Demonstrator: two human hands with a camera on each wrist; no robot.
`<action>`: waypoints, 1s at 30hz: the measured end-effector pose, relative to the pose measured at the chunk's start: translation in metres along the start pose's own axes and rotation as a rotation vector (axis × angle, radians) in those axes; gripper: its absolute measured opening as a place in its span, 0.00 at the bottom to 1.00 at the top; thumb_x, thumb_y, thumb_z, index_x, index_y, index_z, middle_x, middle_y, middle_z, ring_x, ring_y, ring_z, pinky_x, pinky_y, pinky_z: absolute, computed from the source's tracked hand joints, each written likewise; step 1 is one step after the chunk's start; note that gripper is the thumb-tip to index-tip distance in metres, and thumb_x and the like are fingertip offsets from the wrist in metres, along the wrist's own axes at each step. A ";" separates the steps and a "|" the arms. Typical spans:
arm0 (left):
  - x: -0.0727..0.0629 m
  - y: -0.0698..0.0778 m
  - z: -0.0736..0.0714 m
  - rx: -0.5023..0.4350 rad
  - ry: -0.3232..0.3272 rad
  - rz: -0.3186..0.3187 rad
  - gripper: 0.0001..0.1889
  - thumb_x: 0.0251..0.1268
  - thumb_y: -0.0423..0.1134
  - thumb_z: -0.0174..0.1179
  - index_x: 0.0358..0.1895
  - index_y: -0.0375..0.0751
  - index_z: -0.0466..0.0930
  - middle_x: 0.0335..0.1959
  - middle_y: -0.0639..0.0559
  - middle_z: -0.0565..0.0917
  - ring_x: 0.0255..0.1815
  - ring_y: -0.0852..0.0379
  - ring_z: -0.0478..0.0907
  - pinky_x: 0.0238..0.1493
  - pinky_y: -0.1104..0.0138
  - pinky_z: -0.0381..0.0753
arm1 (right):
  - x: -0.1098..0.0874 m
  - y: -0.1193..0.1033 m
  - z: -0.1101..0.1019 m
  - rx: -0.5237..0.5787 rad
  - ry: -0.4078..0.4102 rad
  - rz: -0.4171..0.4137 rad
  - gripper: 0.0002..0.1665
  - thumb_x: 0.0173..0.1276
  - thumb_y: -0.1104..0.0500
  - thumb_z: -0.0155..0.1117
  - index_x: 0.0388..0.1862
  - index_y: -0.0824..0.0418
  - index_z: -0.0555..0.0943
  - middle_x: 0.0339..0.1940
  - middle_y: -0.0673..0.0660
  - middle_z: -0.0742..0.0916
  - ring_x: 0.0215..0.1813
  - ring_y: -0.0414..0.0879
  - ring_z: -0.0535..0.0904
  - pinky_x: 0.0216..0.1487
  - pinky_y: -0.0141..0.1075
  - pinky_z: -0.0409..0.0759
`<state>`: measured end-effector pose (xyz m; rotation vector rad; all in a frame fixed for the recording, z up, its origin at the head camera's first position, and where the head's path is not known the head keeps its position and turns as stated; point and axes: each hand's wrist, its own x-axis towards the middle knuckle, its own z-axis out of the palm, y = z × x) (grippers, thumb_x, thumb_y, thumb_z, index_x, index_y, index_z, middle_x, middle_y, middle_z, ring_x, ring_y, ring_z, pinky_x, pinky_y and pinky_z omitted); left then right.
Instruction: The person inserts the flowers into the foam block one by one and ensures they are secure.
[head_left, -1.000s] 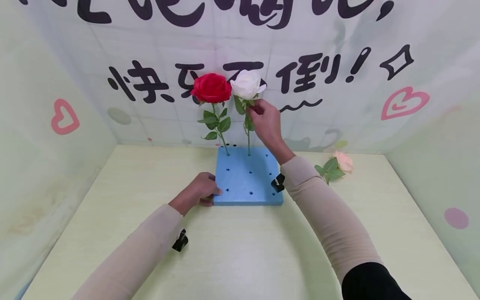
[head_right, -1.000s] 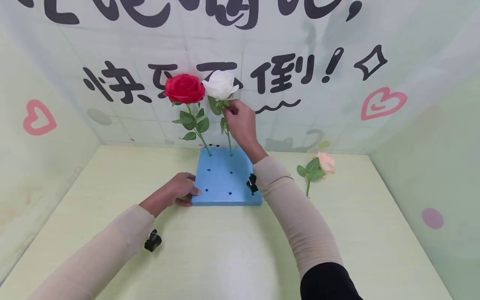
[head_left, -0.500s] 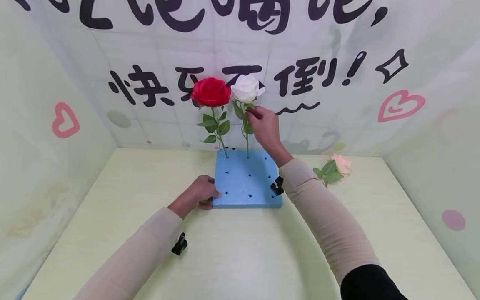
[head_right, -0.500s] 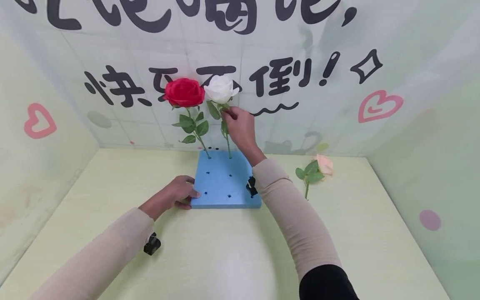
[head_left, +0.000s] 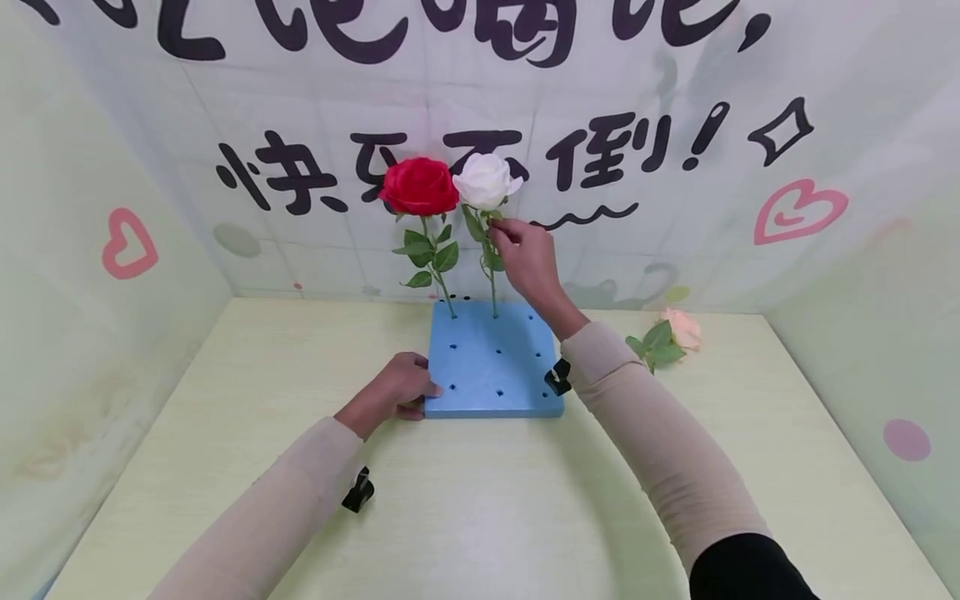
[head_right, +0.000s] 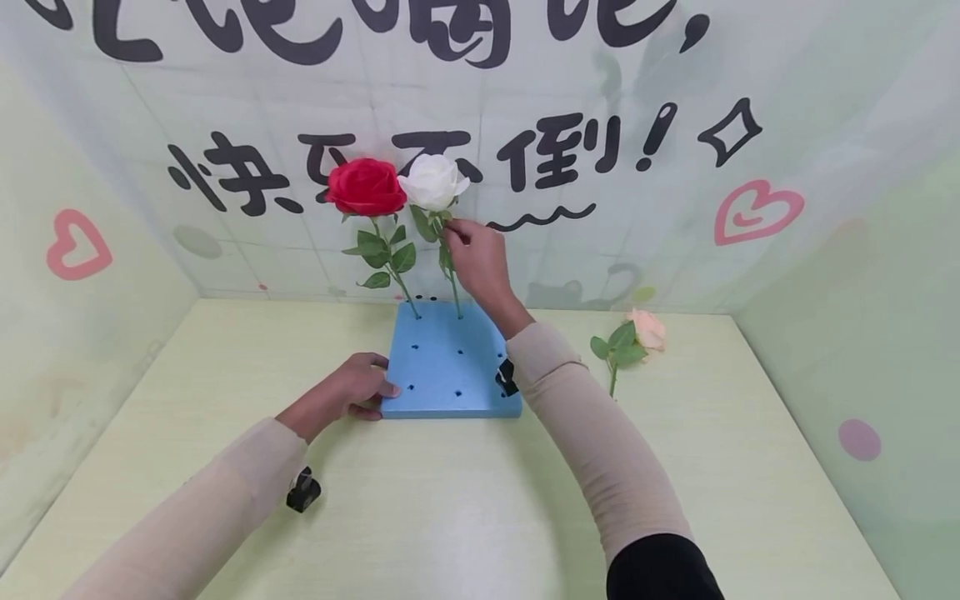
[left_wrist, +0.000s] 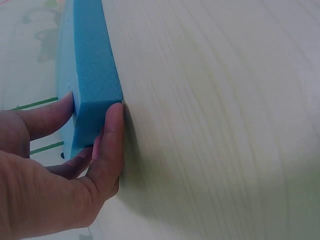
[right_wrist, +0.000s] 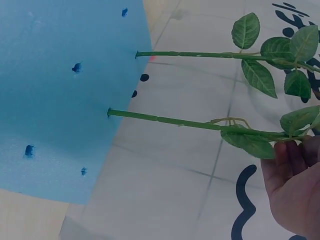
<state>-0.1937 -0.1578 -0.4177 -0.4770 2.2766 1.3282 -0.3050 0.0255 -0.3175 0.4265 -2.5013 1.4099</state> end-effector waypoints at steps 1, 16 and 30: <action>0.000 0.000 0.000 -0.001 -0.001 -0.002 0.30 0.65 0.30 0.59 0.69 0.34 0.61 0.46 0.37 0.76 0.37 0.48 0.77 0.28 0.64 0.85 | -0.001 0.000 -0.001 -0.007 -0.001 0.004 0.16 0.74 0.57 0.58 0.54 0.61 0.84 0.45 0.57 0.88 0.41 0.45 0.80 0.39 0.33 0.81; 0.003 0.000 0.002 -0.001 -0.010 -0.022 0.31 0.65 0.30 0.59 0.71 0.34 0.60 0.48 0.38 0.75 0.40 0.48 0.76 0.29 0.63 0.85 | -0.008 0.026 -0.039 0.002 -0.005 0.035 0.18 0.71 0.56 0.61 0.56 0.61 0.82 0.45 0.57 0.87 0.44 0.48 0.81 0.42 0.35 0.77; 0.004 0.001 0.000 0.004 -0.032 -0.017 0.31 0.65 0.30 0.58 0.71 0.33 0.59 0.45 0.39 0.75 0.38 0.49 0.76 0.29 0.64 0.84 | -0.017 0.061 -0.106 0.011 -0.048 0.295 0.24 0.72 0.52 0.59 0.62 0.62 0.77 0.51 0.62 0.84 0.48 0.52 0.82 0.43 0.37 0.85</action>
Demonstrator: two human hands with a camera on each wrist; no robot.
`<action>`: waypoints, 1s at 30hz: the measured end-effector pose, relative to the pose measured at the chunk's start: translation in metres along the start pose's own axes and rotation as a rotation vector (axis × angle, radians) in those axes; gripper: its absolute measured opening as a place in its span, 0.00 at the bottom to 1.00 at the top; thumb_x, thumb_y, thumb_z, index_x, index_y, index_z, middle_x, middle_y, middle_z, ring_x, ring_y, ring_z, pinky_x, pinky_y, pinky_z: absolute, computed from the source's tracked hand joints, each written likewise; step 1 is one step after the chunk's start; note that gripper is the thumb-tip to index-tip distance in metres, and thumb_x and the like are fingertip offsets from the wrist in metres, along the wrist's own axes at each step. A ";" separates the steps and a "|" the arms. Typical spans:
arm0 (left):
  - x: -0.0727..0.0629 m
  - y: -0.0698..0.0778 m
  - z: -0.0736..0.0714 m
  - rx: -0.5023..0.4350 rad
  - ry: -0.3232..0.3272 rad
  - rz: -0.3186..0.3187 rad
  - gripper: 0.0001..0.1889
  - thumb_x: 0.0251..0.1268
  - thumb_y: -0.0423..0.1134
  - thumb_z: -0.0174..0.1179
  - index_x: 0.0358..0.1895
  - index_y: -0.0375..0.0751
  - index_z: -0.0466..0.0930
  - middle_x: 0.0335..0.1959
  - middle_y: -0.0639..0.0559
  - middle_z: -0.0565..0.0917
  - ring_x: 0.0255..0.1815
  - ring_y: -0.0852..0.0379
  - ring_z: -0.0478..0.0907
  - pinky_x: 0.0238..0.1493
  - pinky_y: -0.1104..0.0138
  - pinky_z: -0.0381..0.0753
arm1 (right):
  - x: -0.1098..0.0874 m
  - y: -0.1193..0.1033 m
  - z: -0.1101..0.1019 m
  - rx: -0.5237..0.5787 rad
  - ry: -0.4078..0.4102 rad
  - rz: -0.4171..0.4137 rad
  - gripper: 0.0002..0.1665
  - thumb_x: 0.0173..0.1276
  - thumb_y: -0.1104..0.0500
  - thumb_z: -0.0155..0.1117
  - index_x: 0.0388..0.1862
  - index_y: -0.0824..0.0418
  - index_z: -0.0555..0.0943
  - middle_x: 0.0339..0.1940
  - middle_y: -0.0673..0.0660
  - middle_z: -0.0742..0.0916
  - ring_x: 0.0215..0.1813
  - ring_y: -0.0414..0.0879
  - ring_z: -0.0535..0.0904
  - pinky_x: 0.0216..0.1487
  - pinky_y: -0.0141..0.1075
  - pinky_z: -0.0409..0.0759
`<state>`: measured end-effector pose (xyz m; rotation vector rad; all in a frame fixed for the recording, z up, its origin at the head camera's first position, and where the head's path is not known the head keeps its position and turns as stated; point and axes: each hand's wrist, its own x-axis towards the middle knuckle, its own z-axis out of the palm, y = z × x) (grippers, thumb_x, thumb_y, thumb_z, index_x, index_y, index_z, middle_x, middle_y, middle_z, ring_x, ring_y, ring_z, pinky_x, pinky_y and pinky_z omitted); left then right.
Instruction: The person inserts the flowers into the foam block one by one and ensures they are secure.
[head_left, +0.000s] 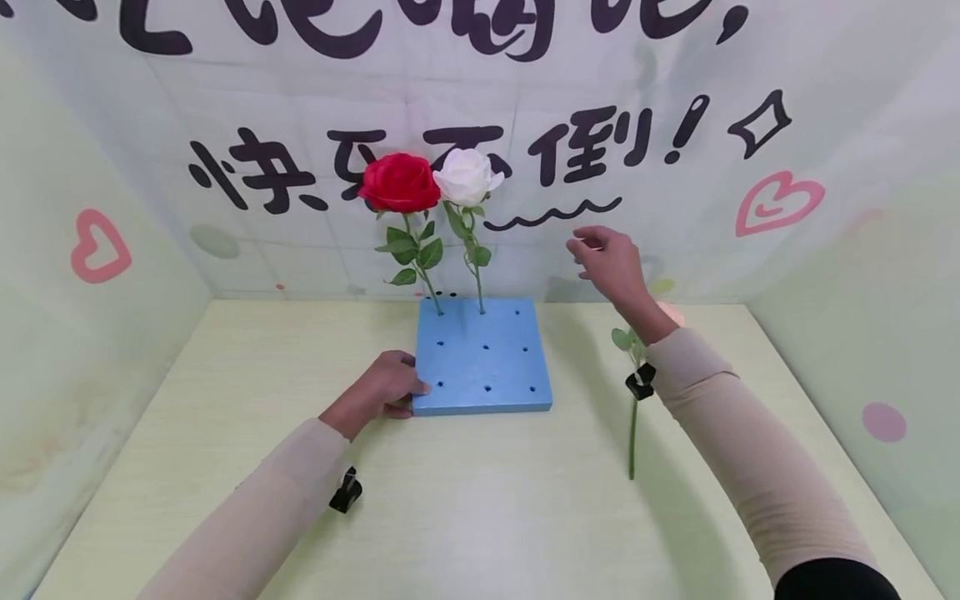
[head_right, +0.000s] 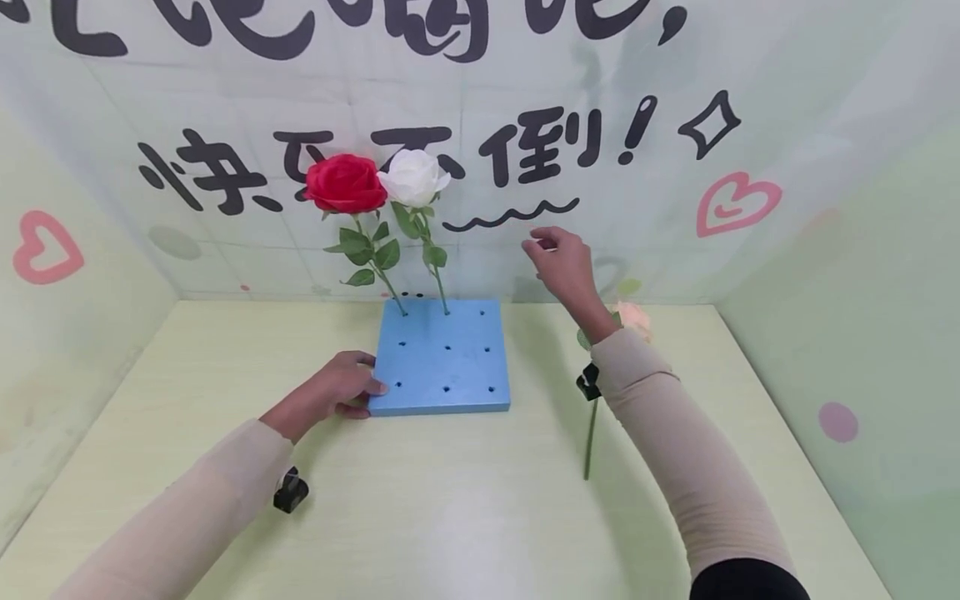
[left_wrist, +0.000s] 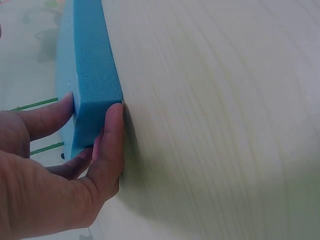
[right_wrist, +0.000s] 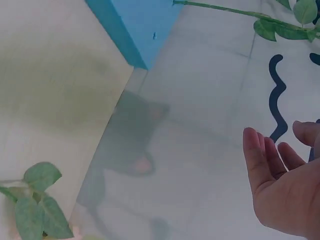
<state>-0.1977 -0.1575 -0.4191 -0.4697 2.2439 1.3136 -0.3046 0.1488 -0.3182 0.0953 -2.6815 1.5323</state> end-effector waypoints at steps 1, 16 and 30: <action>0.000 0.000 0.000 0.000 0.000 0.000 0.31 0.65 0.30 0.58 0.71 0.33 0.59 0.45 0.38 0.75 0.38 0.49 0.76 0.29 0.64 0.84 | -0.001 0.003 -0.004 0.003 0.001 0.009 0.24 0.72 0.52 0.59 0.63 0.62 0.77 0.52 0.63 0.84 0.47 0.51 0.82 0.42 0.36 0.85; -0.003 -0.004 0.007 -0.010 0.004 -0.011 0.31 0.65 0.30 0.59 0.70 0.34 0.61 0.43 0.39 0.76 0.36 0.49 0.77 0.28 0.64 0.84 | -0.031 0.048 -0.054 0.000 -0.048 0.122 0.29 0.73 0.48 0.58 0.63 0.68 0.74 0.52 0.64 0.82 0.38 0.37 0.81 0.41 0.37 0.86; -0.007 0.002 0.000 -0.016 0.005 -0.014 0.31 0.66 0.30 0.58 0.70 0.34 0.60 0.46 0.38 0.76 0.37 0.49 0.77 0.31 0.63 0.85 | -0.054 0.086 -0.074 0.053 -0.072 0.235 0.29 0.72 0.50 0.58 0.59 0.72 0.73 0.30 0.40 0.82 0.33 0.35 0.81 0.41 0.38 0.86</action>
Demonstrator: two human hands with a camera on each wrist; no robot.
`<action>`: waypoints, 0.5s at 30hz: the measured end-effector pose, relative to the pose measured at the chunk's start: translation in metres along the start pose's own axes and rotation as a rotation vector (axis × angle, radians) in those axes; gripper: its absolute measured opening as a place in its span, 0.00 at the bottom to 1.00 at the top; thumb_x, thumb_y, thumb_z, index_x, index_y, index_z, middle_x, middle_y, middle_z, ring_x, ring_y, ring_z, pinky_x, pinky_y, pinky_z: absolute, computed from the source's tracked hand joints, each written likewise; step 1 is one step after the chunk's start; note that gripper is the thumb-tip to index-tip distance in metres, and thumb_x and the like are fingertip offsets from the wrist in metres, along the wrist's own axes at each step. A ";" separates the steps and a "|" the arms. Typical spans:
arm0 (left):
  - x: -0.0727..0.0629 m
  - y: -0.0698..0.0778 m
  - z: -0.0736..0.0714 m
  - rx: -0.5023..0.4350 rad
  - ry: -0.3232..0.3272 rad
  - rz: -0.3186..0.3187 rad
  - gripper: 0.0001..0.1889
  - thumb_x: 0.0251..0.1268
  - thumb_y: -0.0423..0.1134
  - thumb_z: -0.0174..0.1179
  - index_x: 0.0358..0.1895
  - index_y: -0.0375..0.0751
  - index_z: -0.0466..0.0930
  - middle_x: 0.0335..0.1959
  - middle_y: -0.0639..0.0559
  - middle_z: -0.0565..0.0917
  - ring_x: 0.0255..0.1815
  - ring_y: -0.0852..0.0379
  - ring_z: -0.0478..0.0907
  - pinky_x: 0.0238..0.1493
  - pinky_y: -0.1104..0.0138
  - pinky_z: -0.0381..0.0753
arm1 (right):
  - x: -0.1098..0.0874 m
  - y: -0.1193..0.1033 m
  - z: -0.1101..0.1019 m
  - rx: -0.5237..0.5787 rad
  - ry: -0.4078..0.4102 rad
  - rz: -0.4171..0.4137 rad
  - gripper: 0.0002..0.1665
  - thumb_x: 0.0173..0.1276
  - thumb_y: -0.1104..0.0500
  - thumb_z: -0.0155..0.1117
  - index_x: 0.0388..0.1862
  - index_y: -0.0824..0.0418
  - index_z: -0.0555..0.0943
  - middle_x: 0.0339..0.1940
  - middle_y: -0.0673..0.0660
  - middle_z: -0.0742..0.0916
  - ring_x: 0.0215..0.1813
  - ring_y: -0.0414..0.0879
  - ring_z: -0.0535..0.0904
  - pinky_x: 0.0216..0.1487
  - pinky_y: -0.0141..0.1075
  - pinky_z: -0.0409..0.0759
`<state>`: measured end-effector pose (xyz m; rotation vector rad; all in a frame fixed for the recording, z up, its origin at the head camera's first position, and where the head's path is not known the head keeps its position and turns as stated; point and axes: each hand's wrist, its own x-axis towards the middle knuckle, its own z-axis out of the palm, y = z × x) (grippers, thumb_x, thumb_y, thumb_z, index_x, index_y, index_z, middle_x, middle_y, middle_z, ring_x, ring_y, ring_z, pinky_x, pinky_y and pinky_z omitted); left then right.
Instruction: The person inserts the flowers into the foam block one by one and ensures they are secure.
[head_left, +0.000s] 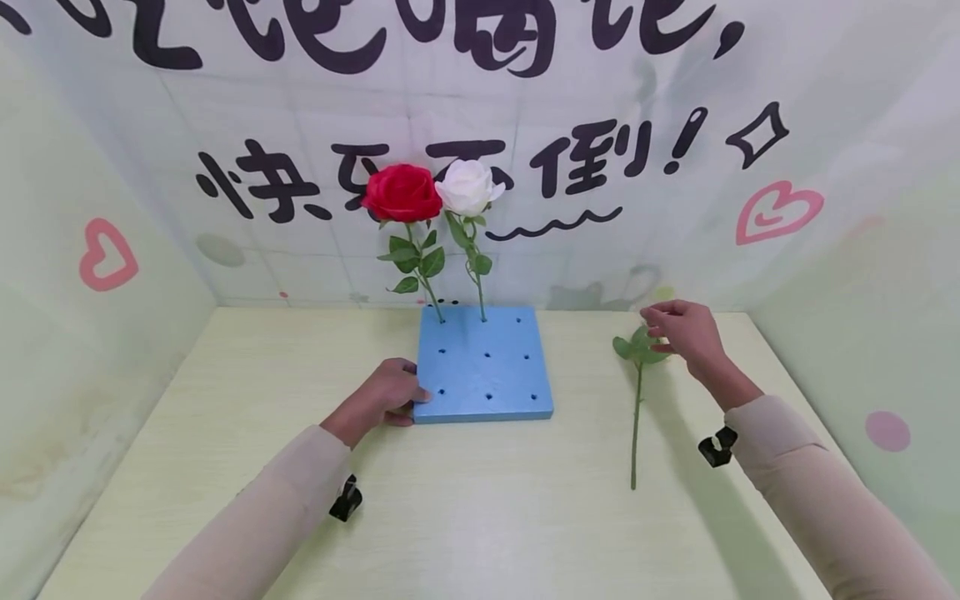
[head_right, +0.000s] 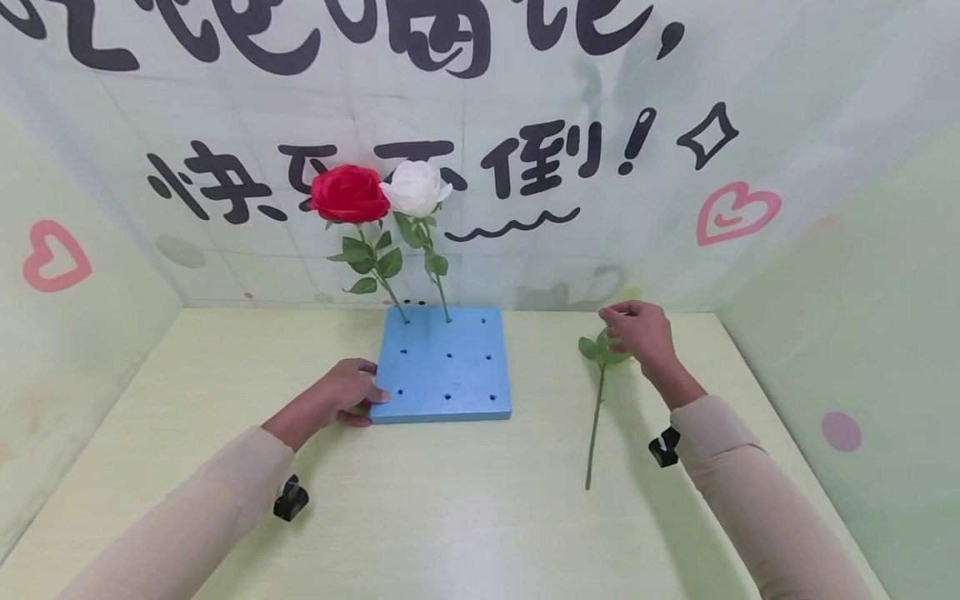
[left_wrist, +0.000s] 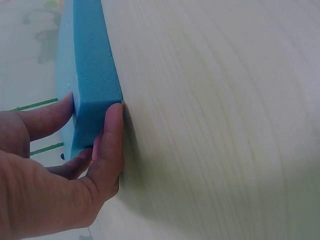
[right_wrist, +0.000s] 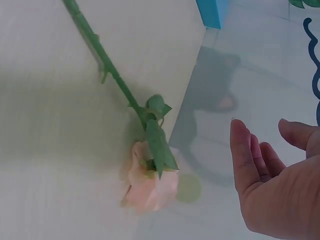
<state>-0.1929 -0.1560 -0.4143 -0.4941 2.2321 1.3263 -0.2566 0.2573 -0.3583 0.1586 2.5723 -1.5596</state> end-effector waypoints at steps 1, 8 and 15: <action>0.000 0.000 0.000 0.000 0.000 0.003 0.30 0.66 0.30 0.58 0.70 0.34 0.60 0.46 0.38 0.76 0.37 0.49 0.77 0.30 0.63 0.85 | -0.001 0.004 0.000 0.000 0.001 0.009 0.29 0.72 0.50 0.58 0.59 0.73 0.73 0.29 0.40 0.82 0.33 0.35 0.81 0.41 0.38 0.86; 0.000 -0.003 0.001 -0.010 -0.003 0.010 0.30 0.66 0.30 0.58 0.70 0.33 0.60 0.46 0.38 0.75 0.38 0.48 0.77 0.30 0.62 0.85 | -0.012 0.030 0.001 -0.015 -0.011 0.059 0.28 0.74 0.53 0.54 0.60 0.76 0.71 0.39 0.56 0.85 0.37 0.41 0.83 0.42 0.38 0.86; 0.002 -0.002 0.000 0.006 0.001 0.015 0.30 0.66 0.31 0.58 0.70 0.33 0.60 0.44 0.38 0.75 0.37 0.48 0.76 0.30 0.63 0.84 | -0.015 0.049 0.003 -0.059 -0.072 0.163 0.32 0.74 0.51 0.54 0.63 0.77 0.68 0.57 0.73 0.78 0.47 0.52 0.83 0.45 0.37 0.85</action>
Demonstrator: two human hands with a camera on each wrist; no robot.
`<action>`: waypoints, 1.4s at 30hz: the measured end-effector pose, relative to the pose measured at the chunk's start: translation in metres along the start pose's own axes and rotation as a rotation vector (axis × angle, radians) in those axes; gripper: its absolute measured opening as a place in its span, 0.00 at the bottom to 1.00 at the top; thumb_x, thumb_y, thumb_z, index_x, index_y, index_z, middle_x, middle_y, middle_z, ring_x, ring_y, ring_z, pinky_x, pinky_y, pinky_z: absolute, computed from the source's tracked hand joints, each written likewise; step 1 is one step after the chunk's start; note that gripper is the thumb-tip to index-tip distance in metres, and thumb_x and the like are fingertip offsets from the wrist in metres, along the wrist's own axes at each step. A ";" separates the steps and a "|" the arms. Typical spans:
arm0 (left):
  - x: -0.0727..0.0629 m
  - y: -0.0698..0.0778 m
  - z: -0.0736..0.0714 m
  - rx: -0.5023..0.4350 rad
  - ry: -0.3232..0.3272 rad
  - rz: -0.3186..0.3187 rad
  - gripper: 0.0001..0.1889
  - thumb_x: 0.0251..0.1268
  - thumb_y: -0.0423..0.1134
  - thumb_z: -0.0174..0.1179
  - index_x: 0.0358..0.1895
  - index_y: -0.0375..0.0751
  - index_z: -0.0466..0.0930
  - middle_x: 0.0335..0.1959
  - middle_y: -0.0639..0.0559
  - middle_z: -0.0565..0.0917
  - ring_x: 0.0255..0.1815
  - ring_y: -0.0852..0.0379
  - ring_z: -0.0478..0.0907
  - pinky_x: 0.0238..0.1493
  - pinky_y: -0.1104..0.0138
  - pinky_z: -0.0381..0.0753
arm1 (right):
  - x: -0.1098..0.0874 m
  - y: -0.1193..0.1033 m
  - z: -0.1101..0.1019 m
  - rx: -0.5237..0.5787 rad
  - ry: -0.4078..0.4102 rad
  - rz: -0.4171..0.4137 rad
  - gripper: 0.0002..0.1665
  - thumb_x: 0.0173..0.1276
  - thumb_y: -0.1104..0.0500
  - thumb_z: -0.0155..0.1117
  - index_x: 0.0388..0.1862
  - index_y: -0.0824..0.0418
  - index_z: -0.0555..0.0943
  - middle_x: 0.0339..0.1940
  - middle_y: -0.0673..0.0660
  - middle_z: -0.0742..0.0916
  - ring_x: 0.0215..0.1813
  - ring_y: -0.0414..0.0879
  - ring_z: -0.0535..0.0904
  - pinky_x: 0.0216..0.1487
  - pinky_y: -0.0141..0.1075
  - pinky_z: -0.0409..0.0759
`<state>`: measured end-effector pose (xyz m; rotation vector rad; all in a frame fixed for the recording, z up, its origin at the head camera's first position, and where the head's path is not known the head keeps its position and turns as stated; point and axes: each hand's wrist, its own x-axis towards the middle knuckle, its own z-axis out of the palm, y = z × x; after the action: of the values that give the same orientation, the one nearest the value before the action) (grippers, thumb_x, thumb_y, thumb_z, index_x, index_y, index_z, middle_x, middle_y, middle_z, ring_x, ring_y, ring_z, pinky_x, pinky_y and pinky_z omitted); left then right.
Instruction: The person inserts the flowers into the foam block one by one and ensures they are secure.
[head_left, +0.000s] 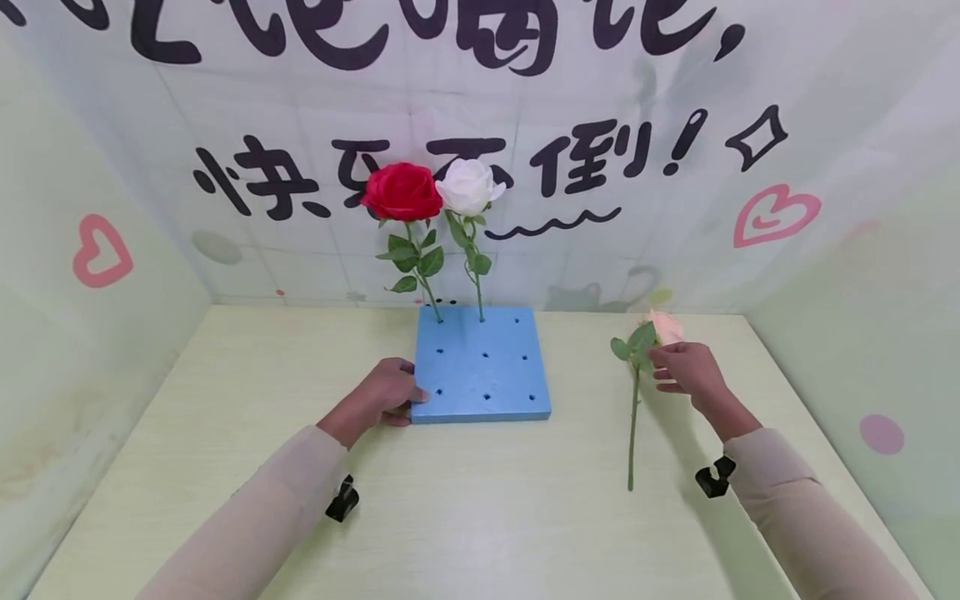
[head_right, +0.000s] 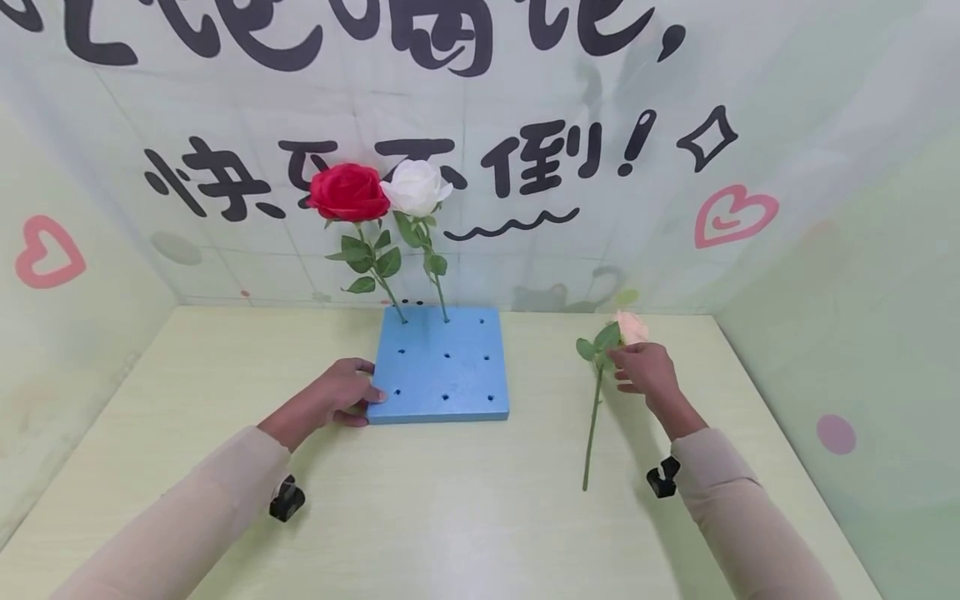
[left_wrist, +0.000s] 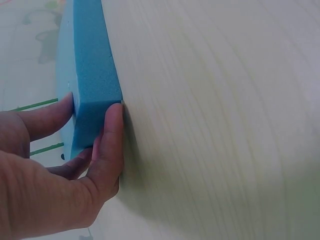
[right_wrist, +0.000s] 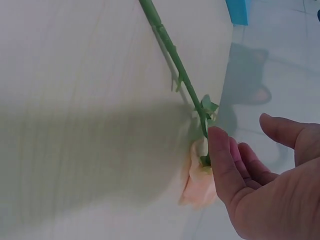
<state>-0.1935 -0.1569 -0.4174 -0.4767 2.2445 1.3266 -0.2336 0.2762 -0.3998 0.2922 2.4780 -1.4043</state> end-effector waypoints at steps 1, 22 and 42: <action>0.000 0.000 0.000 0.001 -0.001 0.001 0.30 0.66 0.31 0.58 0.70 0.33 0.60 0.44 0.38 0.75 0.37 0.48 0.76 0.30 0.63 0.84 | 0.000 0.002 0.001 -0.002 -0.005 0.016 0.33 0.74 0.51 0.55 0.64 0.78 0.68 0.56 0.72 0.78 0.46 0.50 0.83 0.44 0.37 0.85; 0.005 0.004 -0.002 0.009 -0.006 -0.010 0.30 0.67 0.32 0.58 0.70 0.34 0.59 0.48 0.38 0.75 0.40 0.47 0.76 0.28 0.66 0.84 | 0.014 0.012 0.022 0.002 0.030 0.089 0.13 0.64 0.60 0.64 0.39 0.72 0.78 0.17 0.49 0.79 0.21 0.38 0.77 0.28 0.33 0.83; -0.002 0.000 -0.001 -0.001 -0.012 -0.015 0.30 0.66 0.31 0.58 0.70 0.34 0.59 0.43 0.39 0.76 0.36 0.49 0.76 0.29 0.65 0.84 | 0.013 0.020 0.026 -0.019 0.061 0.080 0.08 0.61 0.66 0.61 0.33 0.73 0.78 0.15 0.52 0.78 0.20 0.40 0.77 0.24 0.35 0.82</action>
<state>-0.1927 -0.1580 -0.4158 -0.4832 2.2263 1.3200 -0.2363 0.2648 -0.4327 0.4310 2.4968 -1.3582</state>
